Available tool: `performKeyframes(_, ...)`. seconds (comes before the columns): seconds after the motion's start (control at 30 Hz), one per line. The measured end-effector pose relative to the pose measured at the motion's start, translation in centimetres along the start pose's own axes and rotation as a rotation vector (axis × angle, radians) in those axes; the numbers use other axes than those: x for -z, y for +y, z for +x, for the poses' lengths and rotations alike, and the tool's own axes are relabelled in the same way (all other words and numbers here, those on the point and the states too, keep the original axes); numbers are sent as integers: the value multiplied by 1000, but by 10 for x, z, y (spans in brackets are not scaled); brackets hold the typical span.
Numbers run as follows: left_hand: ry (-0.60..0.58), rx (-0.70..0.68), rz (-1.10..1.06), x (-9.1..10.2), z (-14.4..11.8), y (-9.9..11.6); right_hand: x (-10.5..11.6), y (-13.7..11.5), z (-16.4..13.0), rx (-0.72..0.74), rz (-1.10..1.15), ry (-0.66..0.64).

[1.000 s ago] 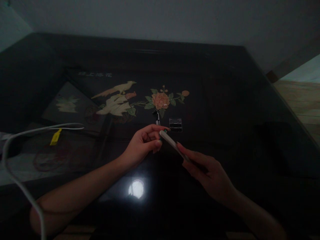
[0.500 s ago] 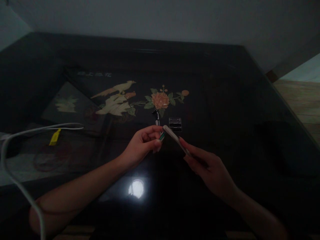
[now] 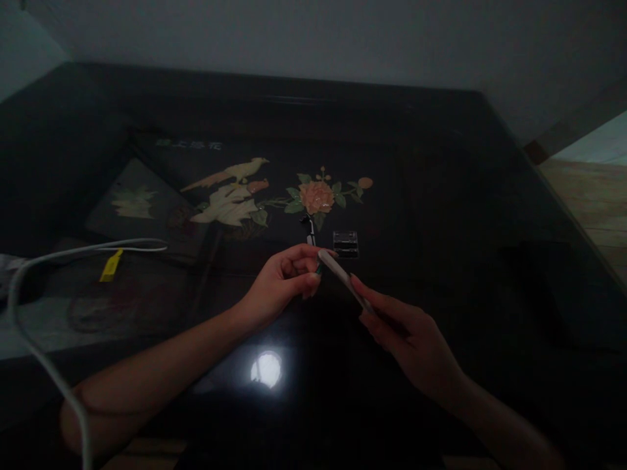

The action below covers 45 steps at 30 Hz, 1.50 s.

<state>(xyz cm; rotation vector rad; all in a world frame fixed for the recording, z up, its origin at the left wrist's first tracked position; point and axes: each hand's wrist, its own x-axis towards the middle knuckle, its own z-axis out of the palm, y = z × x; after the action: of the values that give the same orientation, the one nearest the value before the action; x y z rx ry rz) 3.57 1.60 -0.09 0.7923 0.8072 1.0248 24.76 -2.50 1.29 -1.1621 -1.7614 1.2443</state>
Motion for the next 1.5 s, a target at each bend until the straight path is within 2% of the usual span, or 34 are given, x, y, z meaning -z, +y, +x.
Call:
performKeyframes(0.3,-22,1,-53,-2,2,3,-3,-6,-4,-76,55,-55)
performKeyframes(0.57,9,18,-8,0,0,0,0,3,-1,-34,2,11)
performKeyframes(0.83,17,-9,-4,0,0,-1,1,0,3,-113,-33,68)
performKeyframes(0.97,15,-15,4,0,0,-1,1,-3,3,-113,-36,56)
performKeyframes(1.2,6,3,0,0,1,2,0,-3,0,-25,-17,-10)
performKeyframes(1.5,14,18,-17,-1,2,2,0,-2,0,-67,8,-30)
